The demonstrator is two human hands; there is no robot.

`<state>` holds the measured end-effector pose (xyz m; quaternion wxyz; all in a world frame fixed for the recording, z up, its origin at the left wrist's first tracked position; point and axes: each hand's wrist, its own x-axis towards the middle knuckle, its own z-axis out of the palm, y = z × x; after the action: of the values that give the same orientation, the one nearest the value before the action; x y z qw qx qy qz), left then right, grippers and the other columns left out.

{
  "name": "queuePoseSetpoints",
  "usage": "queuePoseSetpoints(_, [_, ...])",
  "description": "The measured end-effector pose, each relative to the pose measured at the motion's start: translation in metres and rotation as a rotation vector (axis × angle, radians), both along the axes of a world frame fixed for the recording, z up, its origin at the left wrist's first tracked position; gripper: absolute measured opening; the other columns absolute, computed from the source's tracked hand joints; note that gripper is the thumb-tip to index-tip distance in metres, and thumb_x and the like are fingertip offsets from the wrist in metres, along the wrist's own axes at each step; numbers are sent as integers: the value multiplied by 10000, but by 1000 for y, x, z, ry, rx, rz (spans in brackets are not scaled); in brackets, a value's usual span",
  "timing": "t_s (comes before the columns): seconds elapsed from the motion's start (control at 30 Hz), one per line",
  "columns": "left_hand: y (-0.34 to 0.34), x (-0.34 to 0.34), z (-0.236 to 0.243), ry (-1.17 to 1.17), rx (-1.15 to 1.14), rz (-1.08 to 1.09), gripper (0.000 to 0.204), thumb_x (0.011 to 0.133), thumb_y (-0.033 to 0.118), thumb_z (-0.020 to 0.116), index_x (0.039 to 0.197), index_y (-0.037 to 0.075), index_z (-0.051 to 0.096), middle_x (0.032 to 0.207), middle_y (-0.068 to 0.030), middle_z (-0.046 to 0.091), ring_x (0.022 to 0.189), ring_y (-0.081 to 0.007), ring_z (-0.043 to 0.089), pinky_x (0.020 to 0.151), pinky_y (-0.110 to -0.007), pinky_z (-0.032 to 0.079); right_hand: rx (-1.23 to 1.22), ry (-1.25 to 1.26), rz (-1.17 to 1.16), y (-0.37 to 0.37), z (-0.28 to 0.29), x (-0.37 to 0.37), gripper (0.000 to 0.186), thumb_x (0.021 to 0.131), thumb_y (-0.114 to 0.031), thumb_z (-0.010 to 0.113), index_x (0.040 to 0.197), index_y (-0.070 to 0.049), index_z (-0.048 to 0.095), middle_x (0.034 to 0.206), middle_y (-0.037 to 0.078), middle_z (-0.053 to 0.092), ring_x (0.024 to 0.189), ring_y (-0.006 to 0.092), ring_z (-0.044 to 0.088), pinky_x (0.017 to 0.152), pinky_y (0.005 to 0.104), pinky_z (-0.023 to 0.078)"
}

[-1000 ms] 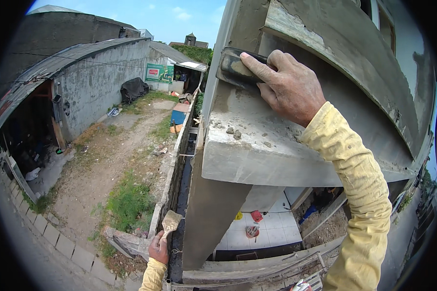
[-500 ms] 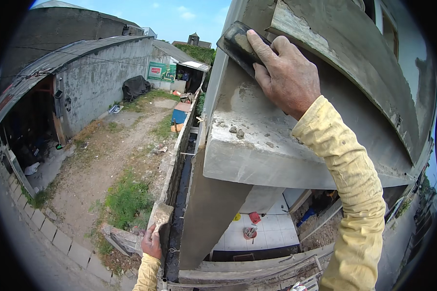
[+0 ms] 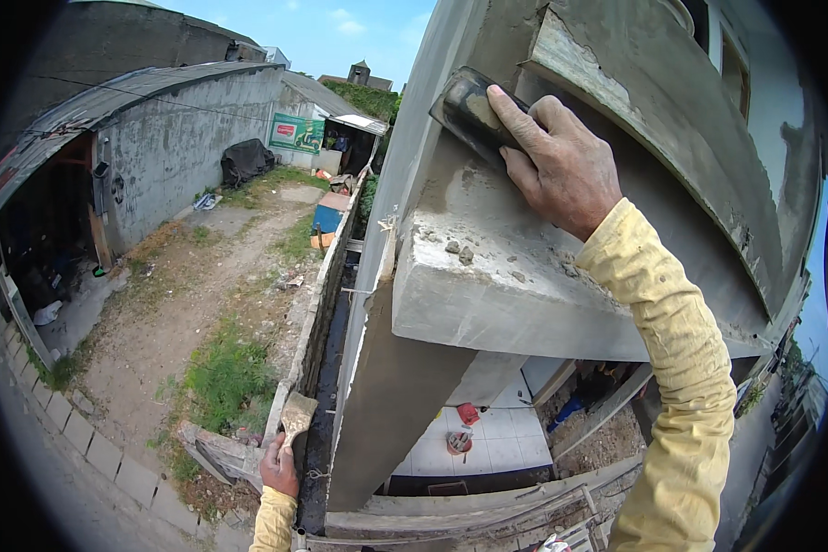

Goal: The person smooths a concrete wall surface using a trowel and a brush. They repeatedly scrape and brush the wall to remove excess material and refine the texture. The person works on a vertical section of the wall, occasionally switching between the trowel and the brush.

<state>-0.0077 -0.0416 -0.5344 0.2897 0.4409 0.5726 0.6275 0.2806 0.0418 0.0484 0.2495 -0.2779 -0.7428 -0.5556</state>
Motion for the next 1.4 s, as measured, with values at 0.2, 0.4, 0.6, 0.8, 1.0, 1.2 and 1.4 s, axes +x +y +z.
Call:
queuePoseSetpoints(0.2, [-30, -11, -30, -46, -71, 28, 437, 1000, 163, 543, 1342, -100, 610, 1283, -221, 669, 1191, -277, 637, 1045, -370, 470, -82, -243, -195, -60, -4, 45, 541, 843, -154, 768, 1370, -194, 657, 921, 49, 529, 831, 214, 582, 701, 363, 538])
queuePoseSetpoints(0.4, [-6, -1, -9, 9, -2, -3, 439, 992, 178, 549, 1321, -105, 614, 1239, -243, 688, 1170, -313, 654, 1031, -385, 485, 162, -436, -81, -78, 60, -47, 454, 852, -105, 747, 1293, -205, 710, 1004, 46, 649, 908, 227, 637, 804, 371, 566])
queuePoseSetpoints(0.6, [1, 26, 5, -69, 58, -51, 423, 995, 160, 565, 1322, -104, 608, 1223, -216, 696, 1124, -264, 669, 991, -360, 514, -41, -622, -462, -39, 59, -148, 247, 885, -159, 719, 1124, -197, 772, 937, 32, 719, 980, 231, 671, 853, 373, 572])
queuePoseSetpoints(0.8, [-11, 22, -11, -88, -23, -82, 431, 988, 152, 553, 1326, -109, 606, 1257, -211, 681, 1142, -272, 660, 1003, -367, 507, 111, -564, -489, -38, 80, -159, 382, 875, -115, 724, 1245, -208, 717, 975, 47, 670, 958, 233, 652, 827, 373, 573])
queuePoseSetpoints(1.0, [-28, -7, -49, -142, -55, 26, 441, 1003, 168, 530, 1326, -127, 592, 1259, -233, 673, 1169, -287, 641, 1020, -381, 489, 412, -304, -61, -73, 91, -112, 527, 865, -72, 729, 1366, -220, 662, 1012, 62, 622, 937, 236, 633, 802, 374, 575])
queuePoseSetpoints(1.2, [-28, -8, -48, -97, -40, 22, 451, 1004, 173, 536, 1338, -125, 586, 1270, -236, 669, 1185, -296, 640, 1032, -379, 484, 164, -147, -59, -39, 15, -31, 554, 867, -77, 690, 1406, -193, 628, 955, 76, 535, 864, 240, 606, 762, 391, 573])
queuePoseSetpoints(1.4, [-31, 7, -15, -38, -51, -39, 429, 1006, 148, 559, 1346, -112, 589, 1287, -229, 660, 1200, -275, 633, 1043, -364, 476, 7, -159, -30, -12, 12, 18, 620, 847, -34, 681, 1430, -232, 612, 982, 74, 543, 901, 247, 594, 768, 380, 565])
